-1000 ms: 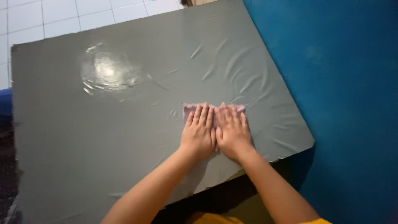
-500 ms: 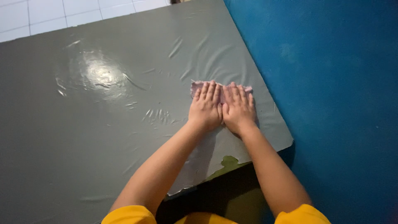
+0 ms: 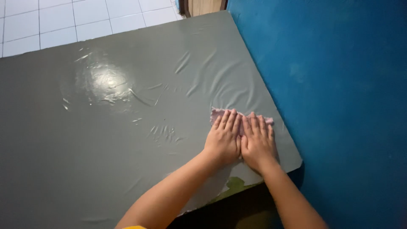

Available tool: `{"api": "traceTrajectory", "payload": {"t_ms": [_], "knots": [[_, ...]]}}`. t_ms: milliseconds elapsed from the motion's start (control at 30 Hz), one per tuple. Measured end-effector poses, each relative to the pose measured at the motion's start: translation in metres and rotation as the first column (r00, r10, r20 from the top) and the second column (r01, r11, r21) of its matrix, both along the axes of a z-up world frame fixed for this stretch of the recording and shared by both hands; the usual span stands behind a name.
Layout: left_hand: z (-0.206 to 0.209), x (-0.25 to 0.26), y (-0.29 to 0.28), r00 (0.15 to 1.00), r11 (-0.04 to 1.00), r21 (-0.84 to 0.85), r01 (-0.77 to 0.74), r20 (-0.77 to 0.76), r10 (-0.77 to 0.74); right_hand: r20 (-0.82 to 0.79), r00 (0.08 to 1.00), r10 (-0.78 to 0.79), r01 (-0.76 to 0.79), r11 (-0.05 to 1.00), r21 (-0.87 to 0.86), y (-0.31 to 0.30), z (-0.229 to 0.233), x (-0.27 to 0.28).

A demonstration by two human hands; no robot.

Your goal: Wiping a table covered with a plastic sheet using a cloth.

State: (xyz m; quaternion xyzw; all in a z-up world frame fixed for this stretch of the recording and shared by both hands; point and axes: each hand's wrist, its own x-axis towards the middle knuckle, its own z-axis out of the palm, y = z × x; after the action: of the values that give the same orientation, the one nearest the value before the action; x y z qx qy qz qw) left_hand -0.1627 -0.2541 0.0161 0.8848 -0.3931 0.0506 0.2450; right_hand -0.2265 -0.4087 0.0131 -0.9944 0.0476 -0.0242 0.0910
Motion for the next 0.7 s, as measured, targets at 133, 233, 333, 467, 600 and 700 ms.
{"api": "traceTrajectory", "payload": {"t_ms": [133,233,333,467,600,700], "knots": [[-0.014,0.042,-0.026,0.994,0.996,0.082,-0.032,0.109,0.023,0.001,1.0,-0.028,0.028,0.999,0.021,-0.022,-0.022,0.044],[-0.015,0.076,-0.042,0.996,0.994,0.092,-0.057,0.075,0.05,0.054,0.998,-0.043,0.046,0.997,-0.059,-0.035,-0.034,0.08],[-0.012,0.101,-0.048,0.998,0.983,0.171,-0.064,0.023,0.061,0.046,0.995,-0.093,0.094,0.995,-0.024,-0.038,-0.033,0.11],[-0.017,0.123,-0.055,0.995,0.983,0.155,-0.097,-0.004,0.099,-0.001,0.988,-0.156,0.155,0.987,-0.033,-0.038,-0.023,0.136],[-0.022,0.112,-0.05,0.989,0.983,0.115,-0.141,0.062,0.134,0.033,0.988,-0.152,0.154,0.984,-0.089,-0.032,-0.025,0.127],[-0.019,0.094,-0.032,0.991,0.978,0.157,-0.134,-0.001,0.136,-0.038,0.988,-0.151,0.15,0.988,-0.025,-0.016,-0.021,0.107]]}}
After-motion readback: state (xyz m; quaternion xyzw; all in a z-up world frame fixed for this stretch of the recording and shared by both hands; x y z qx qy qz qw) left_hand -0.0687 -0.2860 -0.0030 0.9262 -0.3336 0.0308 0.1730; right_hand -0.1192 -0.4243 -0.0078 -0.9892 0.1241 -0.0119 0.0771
